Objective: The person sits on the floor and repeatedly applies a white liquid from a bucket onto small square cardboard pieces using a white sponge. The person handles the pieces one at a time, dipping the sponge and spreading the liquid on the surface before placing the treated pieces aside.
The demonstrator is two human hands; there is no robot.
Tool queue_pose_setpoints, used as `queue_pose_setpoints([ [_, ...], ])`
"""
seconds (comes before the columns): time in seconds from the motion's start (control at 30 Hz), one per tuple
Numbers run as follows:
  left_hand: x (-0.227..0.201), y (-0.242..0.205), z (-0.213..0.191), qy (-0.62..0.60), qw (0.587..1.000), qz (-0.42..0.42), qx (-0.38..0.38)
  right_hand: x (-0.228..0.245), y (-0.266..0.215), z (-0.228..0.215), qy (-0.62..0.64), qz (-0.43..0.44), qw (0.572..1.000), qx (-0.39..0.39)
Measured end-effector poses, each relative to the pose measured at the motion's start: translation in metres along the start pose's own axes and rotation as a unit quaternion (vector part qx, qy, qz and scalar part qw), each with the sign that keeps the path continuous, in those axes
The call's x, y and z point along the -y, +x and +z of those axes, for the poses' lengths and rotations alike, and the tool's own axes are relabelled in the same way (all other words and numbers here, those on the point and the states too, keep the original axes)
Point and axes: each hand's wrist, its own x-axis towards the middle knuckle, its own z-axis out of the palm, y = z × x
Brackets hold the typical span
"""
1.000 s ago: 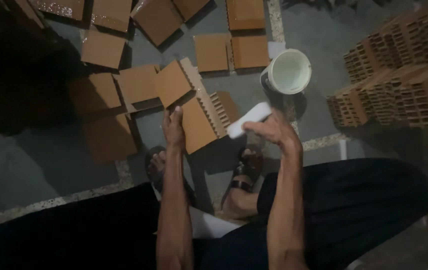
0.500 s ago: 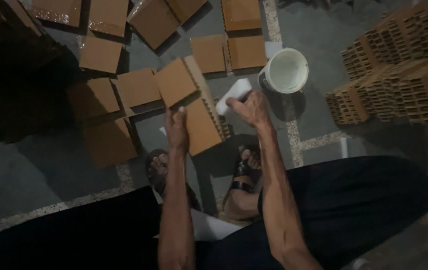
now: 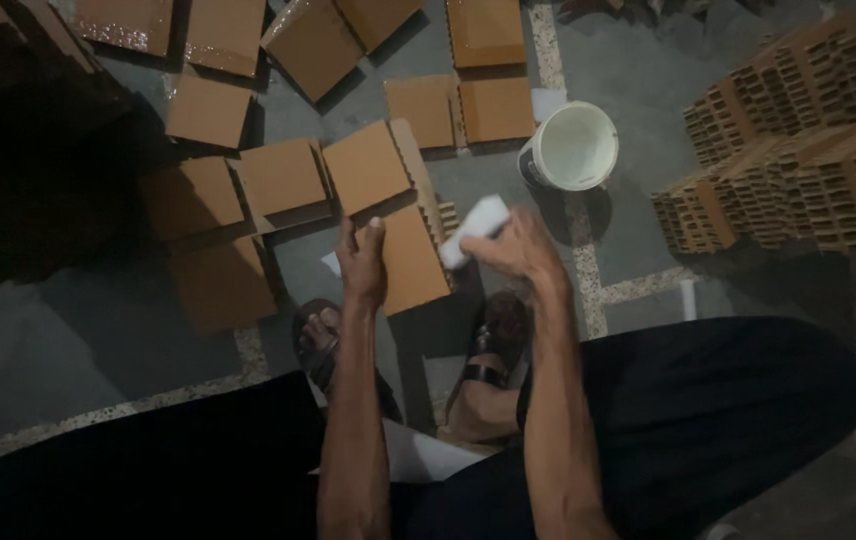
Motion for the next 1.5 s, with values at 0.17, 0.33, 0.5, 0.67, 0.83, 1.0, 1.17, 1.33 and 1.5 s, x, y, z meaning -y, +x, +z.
queue_pose_setpoints([
  [0.17,0.007,-0.006,0.006,0.038,0.998,-0.04,0.003,0.009,0.033,0.011,0.066,-0.069,0.99,-0.105],
  [0.33,0.003,-0.008,0.012,0.071,0.996,-0.053,-0.006,0.009,0.042,0.017,0.044,-0.079,0.986,-0.14],
  [0.5,-0.005,-0.006,0.007,0.086,0.996,-0.029,0.014,-0.011,0.004,-0.002,0.042,0.024,0.998,0.038],
  [0.67,-0.004,0.0,0.013,0.127,0.991,-0.037,-0.004,-0.019,-0.004,-0.014,0.075,0.012,0.997,0.012],
  [0.83,0.001,-0.013,0.019,0.05,0.997,-0.029,0.05,-0.008,0.043,0.004,0.216,-0.105,0.958,-0.159],
  [1.0,0.009,-0.01,0.015,-0.006,0.997,-0.081,-0.005,-0.025,0.025,0.003,0.109,-0.048,0.99,-0.069],
  [1.17,0.023,-0.002,-0.003,-0.04,0.999,-0.036,0.004,-0.033,-0.028,-0.019,0.065,0.092,0.986,0.122],
  [1.33,0.031,0.001,-0.025,0.046,0.997,-0.052,0.022,-0.038,-0.013,-0.077,0.162,-0.009,0.964,-0.209],
  [1.5,0.013,-0.001,-0.038,0.187,0.977,-0.103,-0.025,-0.076,0.067,-0.121,0.007,0.096,0.951,-0.292],
])
